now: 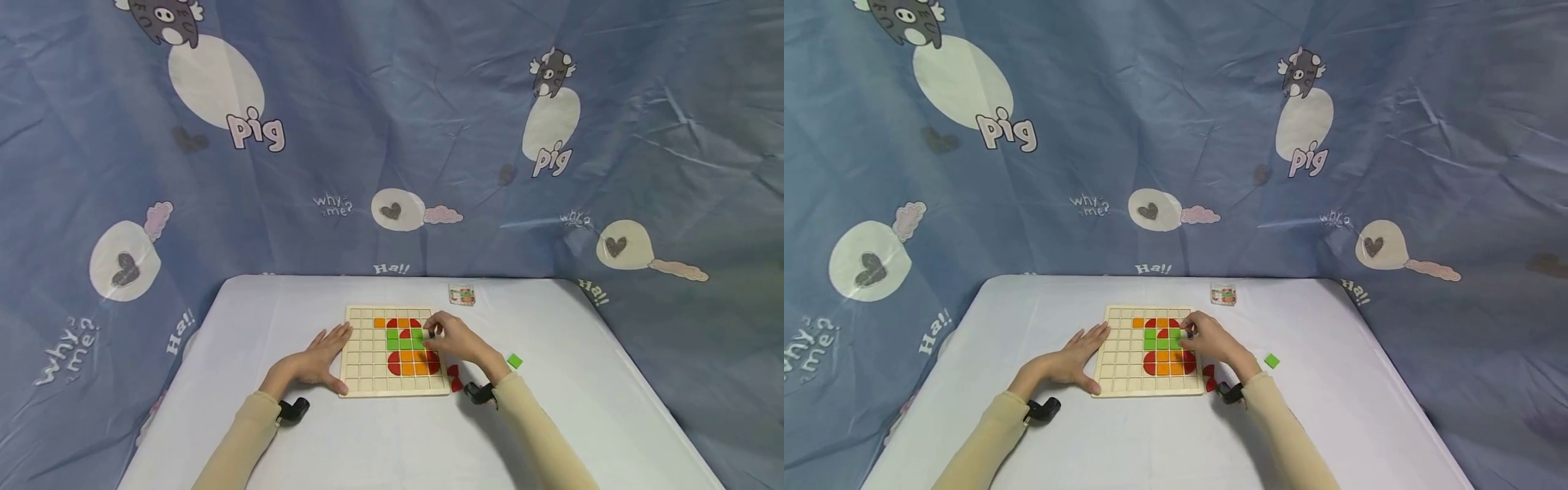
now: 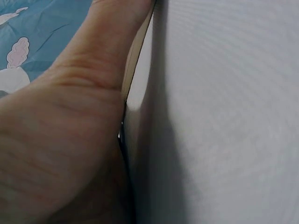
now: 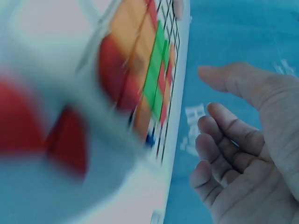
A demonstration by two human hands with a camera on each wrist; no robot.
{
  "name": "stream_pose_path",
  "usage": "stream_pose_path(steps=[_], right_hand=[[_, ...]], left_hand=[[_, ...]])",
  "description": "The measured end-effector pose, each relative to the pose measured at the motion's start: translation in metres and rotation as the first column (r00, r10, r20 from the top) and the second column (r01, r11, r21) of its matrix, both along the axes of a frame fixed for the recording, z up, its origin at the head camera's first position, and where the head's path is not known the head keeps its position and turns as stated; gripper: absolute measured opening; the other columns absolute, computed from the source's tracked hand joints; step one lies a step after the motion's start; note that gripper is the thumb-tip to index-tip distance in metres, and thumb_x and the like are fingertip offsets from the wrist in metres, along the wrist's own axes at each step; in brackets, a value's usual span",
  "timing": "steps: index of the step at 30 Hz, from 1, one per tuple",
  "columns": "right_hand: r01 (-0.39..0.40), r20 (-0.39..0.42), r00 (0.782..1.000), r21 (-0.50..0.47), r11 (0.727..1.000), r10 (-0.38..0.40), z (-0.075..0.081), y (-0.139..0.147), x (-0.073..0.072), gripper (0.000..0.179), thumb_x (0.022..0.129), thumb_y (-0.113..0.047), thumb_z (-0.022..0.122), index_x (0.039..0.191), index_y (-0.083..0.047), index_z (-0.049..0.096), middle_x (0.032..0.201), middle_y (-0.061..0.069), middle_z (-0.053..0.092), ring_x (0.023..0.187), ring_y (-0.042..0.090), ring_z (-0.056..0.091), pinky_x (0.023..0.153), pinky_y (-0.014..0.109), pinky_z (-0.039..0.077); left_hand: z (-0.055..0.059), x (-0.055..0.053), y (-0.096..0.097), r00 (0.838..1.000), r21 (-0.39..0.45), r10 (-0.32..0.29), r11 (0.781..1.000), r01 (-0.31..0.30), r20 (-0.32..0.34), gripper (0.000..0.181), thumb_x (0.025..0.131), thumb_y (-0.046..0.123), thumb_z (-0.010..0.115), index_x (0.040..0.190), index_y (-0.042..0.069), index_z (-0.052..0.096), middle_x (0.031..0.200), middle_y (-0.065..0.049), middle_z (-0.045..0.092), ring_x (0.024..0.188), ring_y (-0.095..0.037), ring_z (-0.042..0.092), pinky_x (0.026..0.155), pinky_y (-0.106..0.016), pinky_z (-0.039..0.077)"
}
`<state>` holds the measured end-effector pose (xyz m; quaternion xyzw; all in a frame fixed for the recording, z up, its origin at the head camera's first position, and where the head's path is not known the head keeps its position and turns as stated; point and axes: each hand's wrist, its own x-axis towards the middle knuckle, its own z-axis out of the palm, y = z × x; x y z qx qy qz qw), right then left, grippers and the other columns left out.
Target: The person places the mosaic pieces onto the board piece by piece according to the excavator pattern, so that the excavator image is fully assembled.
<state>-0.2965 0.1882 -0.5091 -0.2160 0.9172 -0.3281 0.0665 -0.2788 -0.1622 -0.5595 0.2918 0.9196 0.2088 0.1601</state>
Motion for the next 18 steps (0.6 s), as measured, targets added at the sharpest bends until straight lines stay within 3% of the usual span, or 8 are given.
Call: stream_pose_path(steps=[8, 15, 18], right_hand=[[0.189, -0.029, 0.982, -0.004, 0.982, -0.189, -0.014, 0.086, 0.036, 0.046, 0.082, -0.025, 0.077, 0.119, -0.005, 0.058, 0.115, 0.011, 0.059, 0.101, 0.026, 0.053, 0.079, 0.035, 0.047], [0.377, -0.021, 0.926, 0.039, 0.926, -0.376, -0.029, 0.148, 0.053, 0.061, 0.079, -0.031, 0.079, 0.123, 0.001, 0.054, 0.116, 0.016, 0.053, 0.102, 0.029, 0.052, 0.083, 0.041, 0.047], [0.419, -0.014, 0.908, 0.066, 0.905, -0.419, -0.036, 0.163, 0.055, 0.064, 0.077, -0.033, 0.08, 0.121, 0.005, 0.053, 0.113, 0.018, 0.053, 0.099, 0.028, 0.052, 0.084, 0.043, 0.047]], left_hand=[[0.001, 0.003, -0.004, 1.0, 0.023, -0.007, 1.0, 0.008, -0.004, 0.136, 0.061, 0.065, 0.079, 0.154, 0.001, 0.004, 0.163, -0.015, -0.002, 0.15, -0.034, -0.003, 0.121, -0.055, -0.003], [0.001, 0.003, -0.001, 1.0, 0.023, 0.001, 1.0, -0.001, 0.0, 0.135, 0.061, 0.067, 0.078, 0.155, 0.004, 0.004, 0.163, -0.012, -0.003, 0.151, -0.032, -0.004, 0.122, -0.054, -0.003], [0.0, 0.002, 0.0, 1.0, 0.022, 0.006, 1.0, -0.006, -0.003, 0.136, 0.06, 0.067, 0.078, 0.155, 0.005, 0.004, 0.164, -0.012, -0.002, 0.151, -0.032, -0.003, 0.122, -0.054, -0.003]])
